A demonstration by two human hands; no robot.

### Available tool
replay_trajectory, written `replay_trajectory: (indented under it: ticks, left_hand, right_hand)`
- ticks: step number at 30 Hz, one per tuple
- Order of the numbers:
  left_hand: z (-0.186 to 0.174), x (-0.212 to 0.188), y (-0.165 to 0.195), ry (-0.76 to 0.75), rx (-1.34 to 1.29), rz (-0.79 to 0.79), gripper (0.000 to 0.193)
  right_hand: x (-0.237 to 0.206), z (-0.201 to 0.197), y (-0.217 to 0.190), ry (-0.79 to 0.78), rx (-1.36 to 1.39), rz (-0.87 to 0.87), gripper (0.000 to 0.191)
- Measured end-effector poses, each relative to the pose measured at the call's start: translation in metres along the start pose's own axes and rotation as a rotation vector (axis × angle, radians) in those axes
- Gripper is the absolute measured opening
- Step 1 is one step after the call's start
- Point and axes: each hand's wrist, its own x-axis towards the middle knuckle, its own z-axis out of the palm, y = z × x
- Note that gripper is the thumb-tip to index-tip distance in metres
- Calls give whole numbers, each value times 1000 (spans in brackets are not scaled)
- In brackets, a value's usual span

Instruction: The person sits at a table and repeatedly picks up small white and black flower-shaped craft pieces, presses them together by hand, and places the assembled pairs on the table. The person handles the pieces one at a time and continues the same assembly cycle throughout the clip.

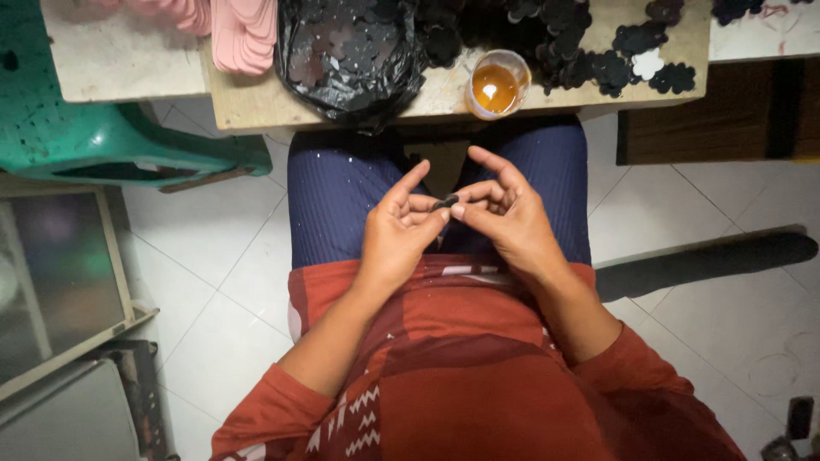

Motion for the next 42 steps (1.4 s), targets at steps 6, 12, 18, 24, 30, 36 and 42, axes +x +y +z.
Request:
replay_trajectory:
  ticks: [6,12,18,24,30,36,42]
  left_hand:
    - [11,-1,9,-6,146,-4,72]
    - [24,5,19,-28,146,-6,72]
    - [28,15,24,-18,152,-30,69]
    - [22,65,49,91,329,140,69]
    - [52,152,95,54,349,309,68]
    - [95,217,117,221,417,528,69]
    - [83,168,94,295,279,395,24]
  right_hand:
    - [3,-3,-2,24,-29,-33,72]
    - [6,-11,-5,38,23,-51,71]
    - [9,-23,-11,109,84,-111,76]
    - [12,-48,-19,231,23,-245,67]
    - [14,-56,-17,228,26,-247,64]
    - [16,-80,-24,301,-21,-309,63]
    - [21,-139,-42,573,-288,-432,58]
